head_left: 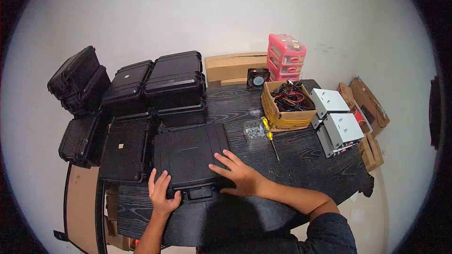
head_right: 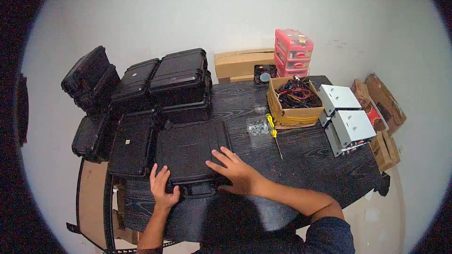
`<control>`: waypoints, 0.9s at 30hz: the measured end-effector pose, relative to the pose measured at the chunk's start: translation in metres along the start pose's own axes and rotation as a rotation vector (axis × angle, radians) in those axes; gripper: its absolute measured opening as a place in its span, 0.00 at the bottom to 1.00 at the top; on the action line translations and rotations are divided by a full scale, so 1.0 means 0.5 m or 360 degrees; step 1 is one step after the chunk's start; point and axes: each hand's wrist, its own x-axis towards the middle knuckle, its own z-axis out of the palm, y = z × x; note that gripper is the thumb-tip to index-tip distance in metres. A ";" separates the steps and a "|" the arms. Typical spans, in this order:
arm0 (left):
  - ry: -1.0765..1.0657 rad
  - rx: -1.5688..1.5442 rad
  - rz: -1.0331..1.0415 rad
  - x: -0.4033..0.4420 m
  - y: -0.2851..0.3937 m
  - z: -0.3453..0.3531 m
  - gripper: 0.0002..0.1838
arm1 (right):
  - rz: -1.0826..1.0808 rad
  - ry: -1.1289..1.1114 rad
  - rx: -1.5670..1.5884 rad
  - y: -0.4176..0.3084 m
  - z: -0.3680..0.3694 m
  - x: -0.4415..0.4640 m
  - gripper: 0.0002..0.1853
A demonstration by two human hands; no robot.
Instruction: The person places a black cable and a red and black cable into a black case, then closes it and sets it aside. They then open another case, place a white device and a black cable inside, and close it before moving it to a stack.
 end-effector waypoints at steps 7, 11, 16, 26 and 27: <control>0.0041 0.0107 0.0298 -0.046 -0.074 0.037 0.51 | -0.0013 0.0062 -0.0136 0.004 0.018 -0.006 0.53; 0.0169 -0.0167 -0.0015 -0.050 -0.073 0.037 0.55 | -0.0022 0.0099 -0.0170 0.006 0.024 -0.006 0.52; 0.0027 -0.0118 0.0045 -0.028 -0.029 0.020 0.64 | -0.0072 0.0065 -0.0103 0.024 0.020 -0.006 0.51; 0.0047 0.0006 -0.0099 -0.057 0.020 0.039 0.60 | 0.0114 0.0132 -0.0430 -0.004 0.042 0.002 0.46; 0.0015 0.0033 -0.0109 -0.056 0.041 0.033 0.57 | 0.0038 0.0131 -0.0419 0.023 0.034 -0.001 0.46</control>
